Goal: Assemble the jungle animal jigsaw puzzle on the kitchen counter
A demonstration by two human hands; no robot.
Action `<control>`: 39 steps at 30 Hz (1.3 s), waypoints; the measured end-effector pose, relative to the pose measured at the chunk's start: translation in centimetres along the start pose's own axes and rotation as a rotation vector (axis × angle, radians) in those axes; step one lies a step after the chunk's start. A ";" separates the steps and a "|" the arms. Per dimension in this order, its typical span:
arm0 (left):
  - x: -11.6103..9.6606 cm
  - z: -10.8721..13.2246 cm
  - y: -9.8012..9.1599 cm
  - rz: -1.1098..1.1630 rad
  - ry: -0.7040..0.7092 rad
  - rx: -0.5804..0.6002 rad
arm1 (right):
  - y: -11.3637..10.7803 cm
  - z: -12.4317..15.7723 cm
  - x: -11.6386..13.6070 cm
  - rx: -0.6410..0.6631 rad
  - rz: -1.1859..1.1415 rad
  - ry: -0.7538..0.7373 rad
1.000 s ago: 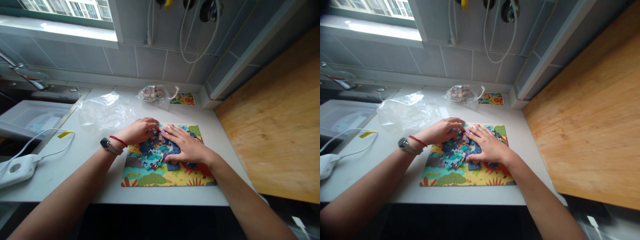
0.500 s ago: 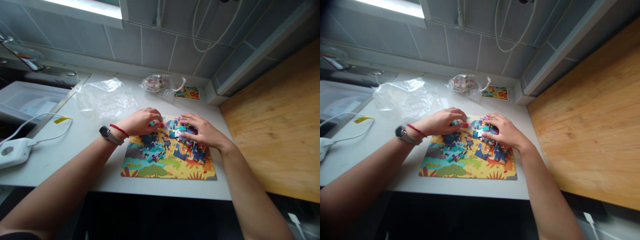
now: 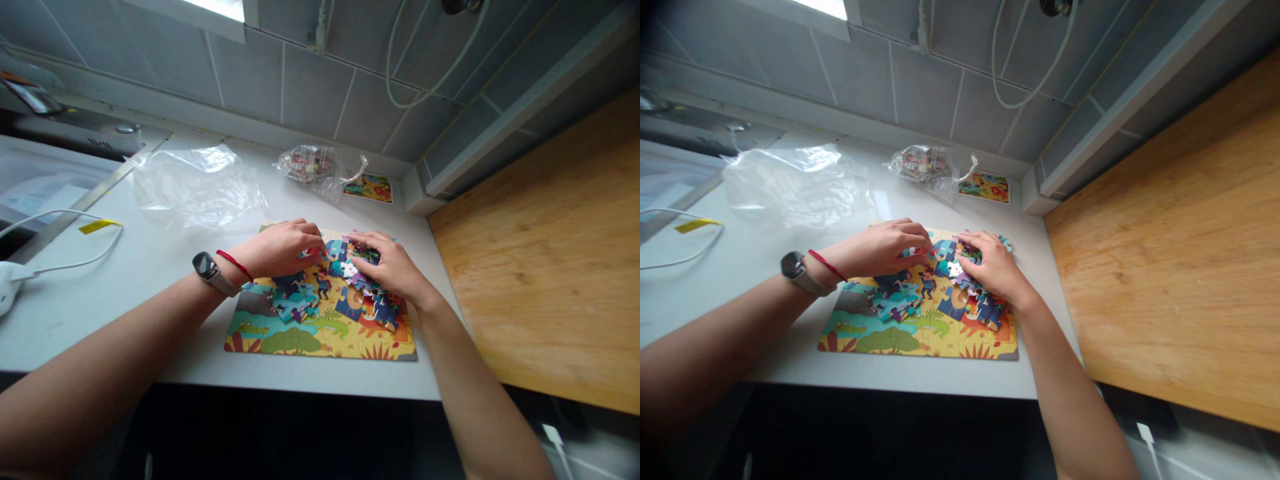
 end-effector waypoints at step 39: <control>0.4 0.3 -0.4 -0.007 -0.048 0.097 | 1.2 0.2 1.6 0.128 0.150 -0.204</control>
Point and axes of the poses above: each hand's wrist, its own z-axis away from the middle knuckle, its own y-axis out of the palm, x = y × z, the point moved 4 cm from there along -z, towards the middle knuckle, and after that the axes turned 14 degrees about -y, right-handed, at the moved point
